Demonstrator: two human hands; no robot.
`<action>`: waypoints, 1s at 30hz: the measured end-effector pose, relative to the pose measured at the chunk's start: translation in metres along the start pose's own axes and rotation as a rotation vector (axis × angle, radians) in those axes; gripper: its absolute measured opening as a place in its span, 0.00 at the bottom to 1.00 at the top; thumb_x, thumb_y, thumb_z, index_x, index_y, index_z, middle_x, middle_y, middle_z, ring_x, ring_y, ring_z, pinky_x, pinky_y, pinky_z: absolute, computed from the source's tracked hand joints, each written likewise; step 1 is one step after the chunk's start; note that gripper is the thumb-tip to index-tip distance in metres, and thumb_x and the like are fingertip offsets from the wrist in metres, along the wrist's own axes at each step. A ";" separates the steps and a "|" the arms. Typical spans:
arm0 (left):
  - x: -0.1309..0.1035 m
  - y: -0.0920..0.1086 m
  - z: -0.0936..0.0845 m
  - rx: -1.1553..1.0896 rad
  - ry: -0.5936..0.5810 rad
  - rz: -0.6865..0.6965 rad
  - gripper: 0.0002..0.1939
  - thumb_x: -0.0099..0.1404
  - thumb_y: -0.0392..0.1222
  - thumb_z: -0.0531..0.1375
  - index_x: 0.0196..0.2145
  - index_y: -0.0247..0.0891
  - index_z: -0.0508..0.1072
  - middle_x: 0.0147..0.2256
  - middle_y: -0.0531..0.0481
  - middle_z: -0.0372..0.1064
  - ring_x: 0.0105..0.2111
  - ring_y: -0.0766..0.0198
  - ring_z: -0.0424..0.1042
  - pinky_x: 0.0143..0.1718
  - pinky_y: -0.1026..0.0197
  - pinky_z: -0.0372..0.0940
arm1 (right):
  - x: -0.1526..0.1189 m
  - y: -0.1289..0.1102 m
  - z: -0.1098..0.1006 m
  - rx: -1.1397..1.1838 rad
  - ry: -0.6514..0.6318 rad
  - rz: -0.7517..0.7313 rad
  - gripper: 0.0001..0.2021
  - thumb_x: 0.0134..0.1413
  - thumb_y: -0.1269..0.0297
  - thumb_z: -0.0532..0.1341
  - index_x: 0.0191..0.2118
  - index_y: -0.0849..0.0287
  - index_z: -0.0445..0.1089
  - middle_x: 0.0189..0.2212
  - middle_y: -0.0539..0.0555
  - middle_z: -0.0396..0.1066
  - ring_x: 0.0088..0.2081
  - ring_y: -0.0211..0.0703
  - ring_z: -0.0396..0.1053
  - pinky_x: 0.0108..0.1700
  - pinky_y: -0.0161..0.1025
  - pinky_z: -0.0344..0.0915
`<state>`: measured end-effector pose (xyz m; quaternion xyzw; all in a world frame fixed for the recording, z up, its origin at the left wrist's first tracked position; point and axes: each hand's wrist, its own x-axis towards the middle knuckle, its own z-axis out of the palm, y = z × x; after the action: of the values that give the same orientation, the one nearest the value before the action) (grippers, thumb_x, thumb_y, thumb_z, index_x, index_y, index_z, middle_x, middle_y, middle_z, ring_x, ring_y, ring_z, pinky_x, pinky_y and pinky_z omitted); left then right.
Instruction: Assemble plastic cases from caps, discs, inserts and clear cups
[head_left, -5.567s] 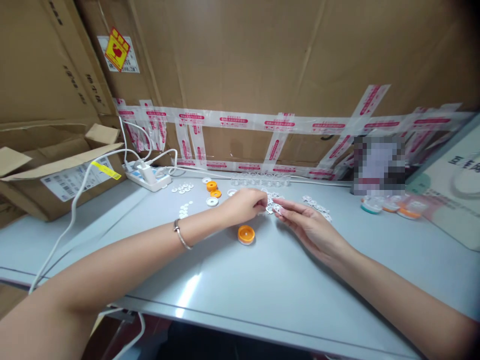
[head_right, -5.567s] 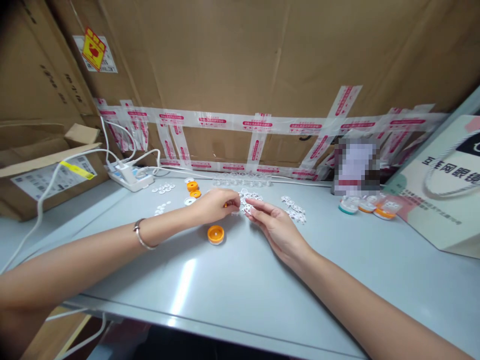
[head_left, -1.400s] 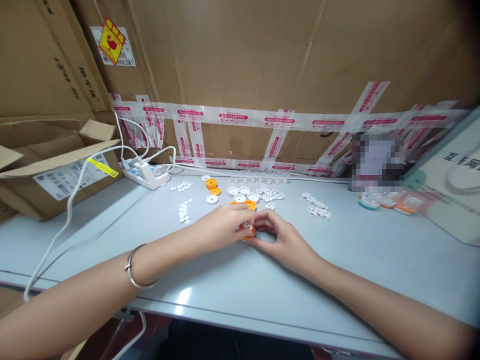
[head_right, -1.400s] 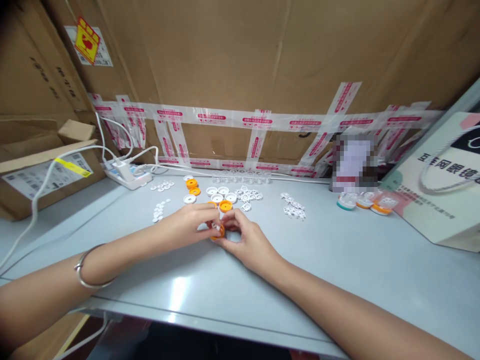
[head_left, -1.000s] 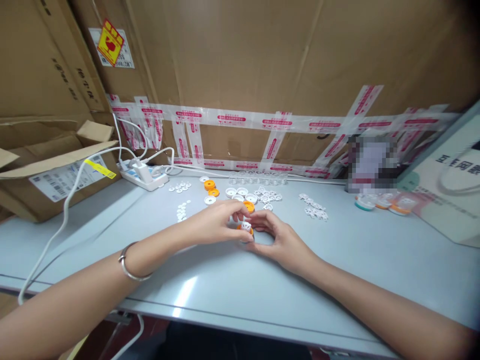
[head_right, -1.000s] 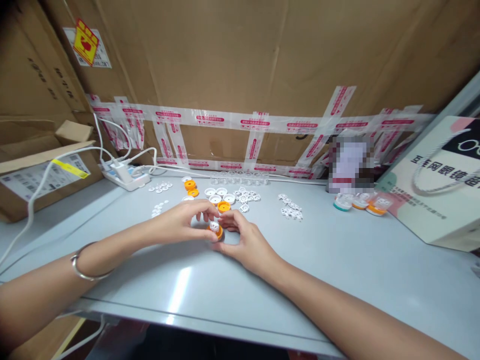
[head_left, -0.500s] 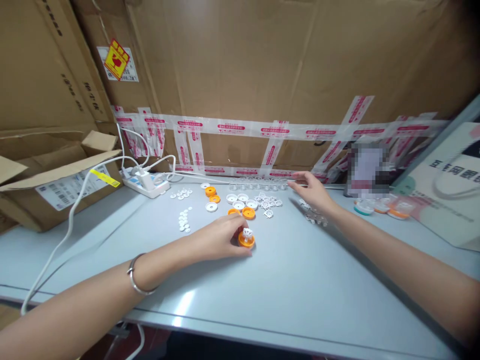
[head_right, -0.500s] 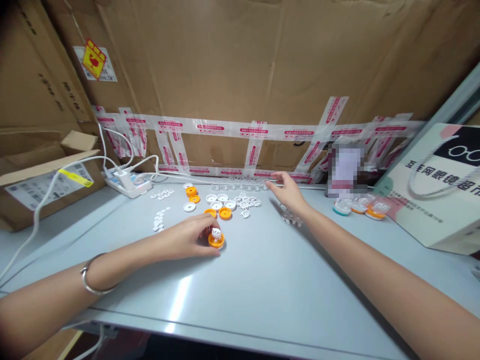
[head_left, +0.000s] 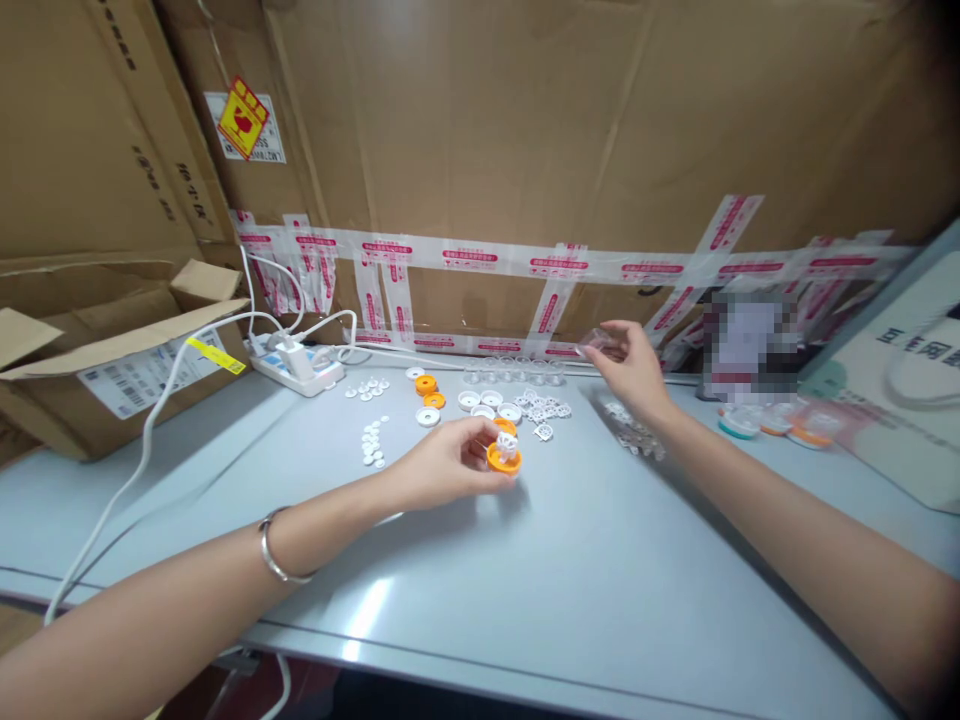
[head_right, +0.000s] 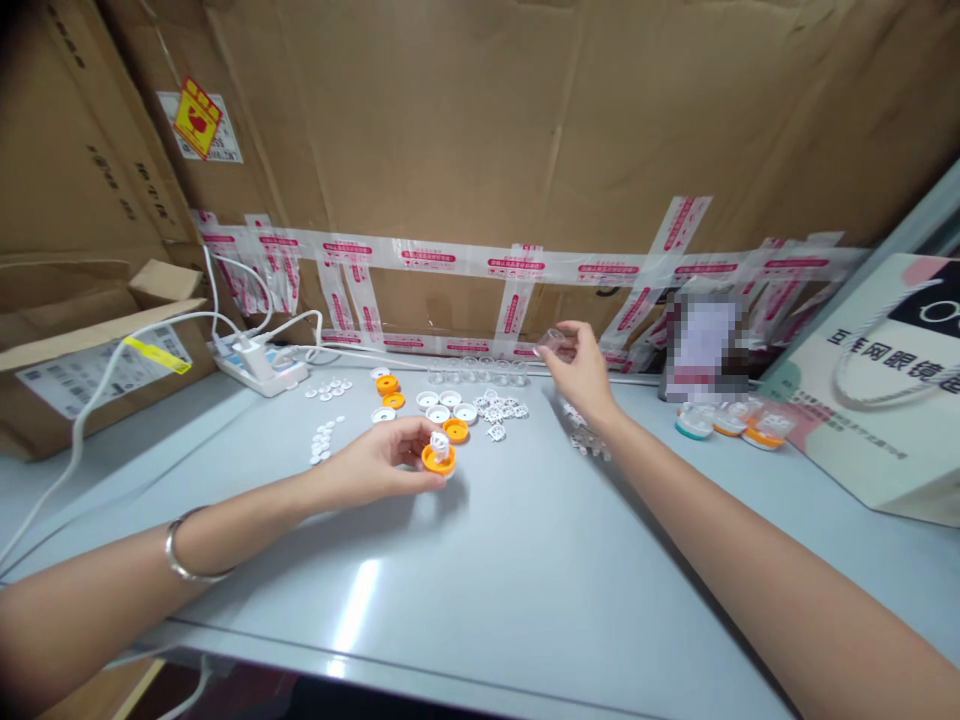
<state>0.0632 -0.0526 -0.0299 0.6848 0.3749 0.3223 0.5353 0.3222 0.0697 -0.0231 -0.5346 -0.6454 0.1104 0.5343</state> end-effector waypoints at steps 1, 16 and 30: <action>0.000 0.001 0.001 -0.054 0.001 -0.009 0.16 0.51 0.37 0.65 0.38 0.34 0.68 0.36 0.48 0.69 0.34 0.66 0.69 0.39 0.62 0.62 | -0.008 -0.017 -0.004 0.053 -0.030 -0.020 0.18 0.47 0.60 0.61 0.45 0.54 0.60 0.36 0.54 0.71 0.41 0.46 0.71 0.46 0.46 0.66; -0.009 0.021 0.006 -0.321 0.030 -0.009 0.22 0.50 0.33 0.67 0.42 0.35 0.66 0.37 0.47 0.71 0.39 0.63 0.72 0.44 0.58 0.64 | -0.101 -0.117 -0.021 0.486 -0.617 0.038 0.14 0.50 0.62 0.64 0.44 0.51 0.66 0.39 0.49 0.71 0.42 0.39 0.70 0.45 0.38 0.69; -0.011 0.025 0.004 -0.282 0.049 0.003 0.23 0.50 0.34 0.67 0.43 0.37 0.64 0.36 0.48 0.72 0.37 0.62 0.73 0.43 0.55 0.65 | -0.103 -0.118 -0.020 0.429 -0.627 -0.032 0.14 0.49 0.61 0.63 0.44 0.51 0.68 0.46 0.53 0.71 0.46 0.46 0.70 0.48 0.47 0.69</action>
<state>0.0652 -0.0679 -0.0074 0.5952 0.3381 0.3891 0.6164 0.2567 -0.0696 0.0105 -0.3407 -0.7479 0.3932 0.4122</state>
